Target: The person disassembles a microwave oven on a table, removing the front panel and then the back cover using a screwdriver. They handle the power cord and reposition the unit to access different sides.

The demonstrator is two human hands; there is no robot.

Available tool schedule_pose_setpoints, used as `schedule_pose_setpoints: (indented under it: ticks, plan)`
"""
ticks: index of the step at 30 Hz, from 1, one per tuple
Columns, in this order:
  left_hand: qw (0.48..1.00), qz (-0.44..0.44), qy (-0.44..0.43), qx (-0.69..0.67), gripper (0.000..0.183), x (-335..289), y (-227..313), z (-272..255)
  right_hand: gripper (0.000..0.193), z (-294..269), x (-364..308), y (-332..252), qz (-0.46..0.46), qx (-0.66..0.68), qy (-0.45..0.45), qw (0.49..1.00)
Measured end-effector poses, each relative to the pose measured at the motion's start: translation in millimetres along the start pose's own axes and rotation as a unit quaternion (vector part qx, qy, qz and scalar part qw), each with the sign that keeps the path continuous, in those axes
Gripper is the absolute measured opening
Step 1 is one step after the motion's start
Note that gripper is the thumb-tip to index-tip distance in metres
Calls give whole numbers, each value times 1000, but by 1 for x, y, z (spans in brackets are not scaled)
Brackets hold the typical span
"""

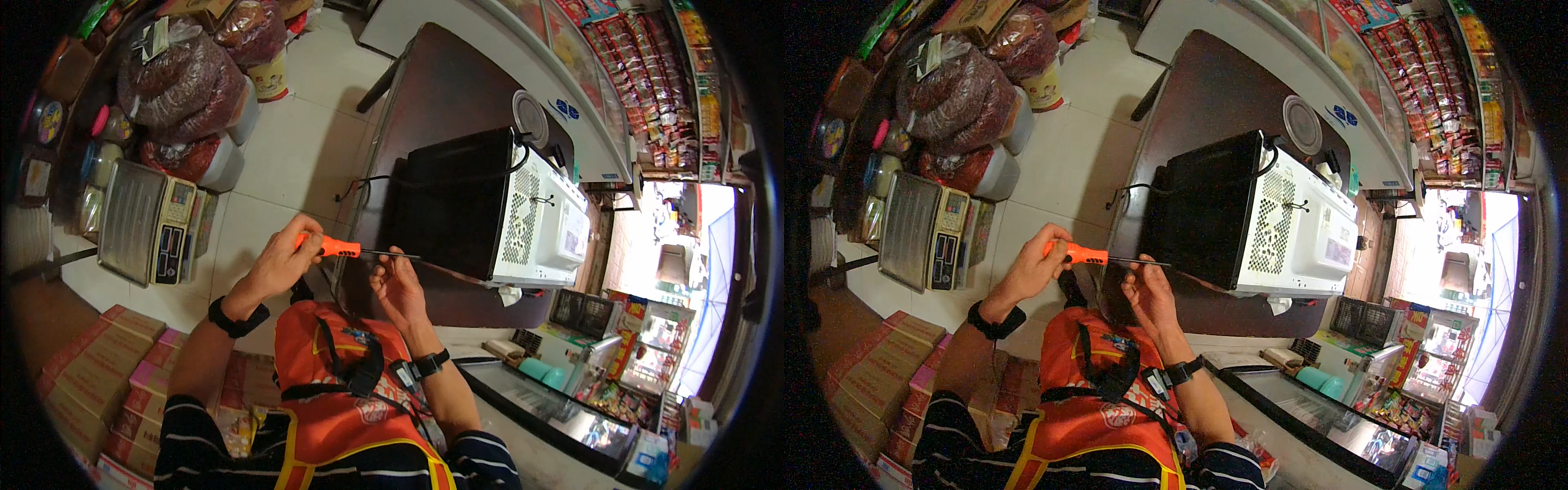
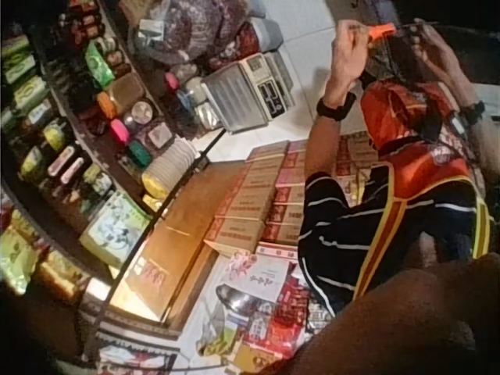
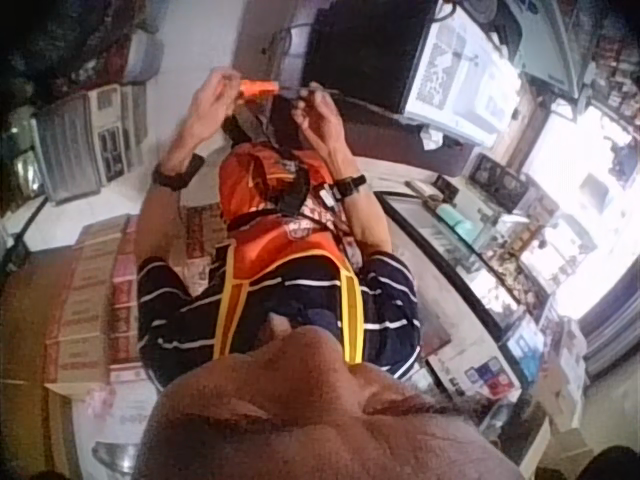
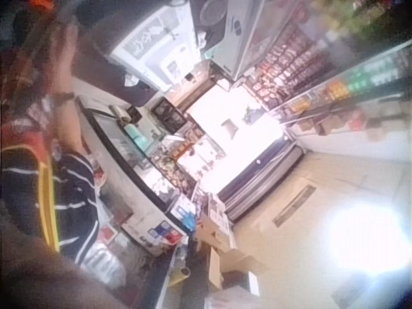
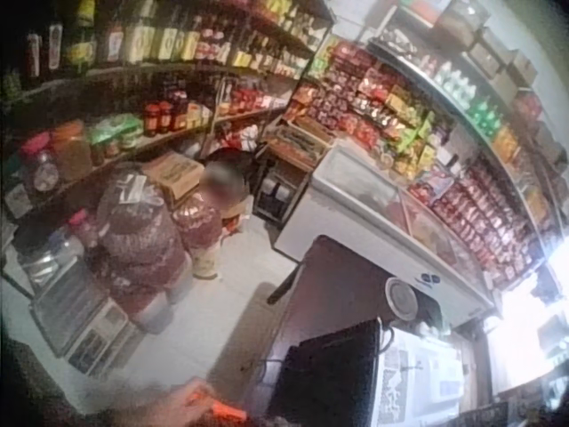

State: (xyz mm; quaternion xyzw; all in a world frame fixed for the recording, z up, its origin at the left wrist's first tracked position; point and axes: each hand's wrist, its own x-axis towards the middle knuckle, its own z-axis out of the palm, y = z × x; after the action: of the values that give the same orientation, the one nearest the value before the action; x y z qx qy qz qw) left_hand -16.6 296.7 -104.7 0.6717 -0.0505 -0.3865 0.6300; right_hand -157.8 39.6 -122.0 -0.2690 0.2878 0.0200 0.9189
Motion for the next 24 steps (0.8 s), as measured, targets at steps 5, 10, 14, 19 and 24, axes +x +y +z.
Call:
schedule_pose_setpoints:
  ticks: [5, 10, 14, 19, 24]
  plan:
    - [960, 280, -3, 14, 28, 2, 1, 8, 34, 4, 1, 0, 4, -12, 10, 1000]
    - [996, 71, -13, -53, 38, -5, -1, 6, 32, 6, 3, 1, 12, -40, 16, 999]
    - [988, 150, -21, 24, 41, -6, -2, 1, 31, 5, 5, 1, 9, -37, 5, 999]
    - [982, 161, -5, -103, 33, -7, -6, 11, 31, 5, 9, 2, 11, -49, 33, 998]
    - [989, 131, -3, 68, 35, -6, -5, 1, 30, 4, 9, 0, 9, -58, 22, 998]
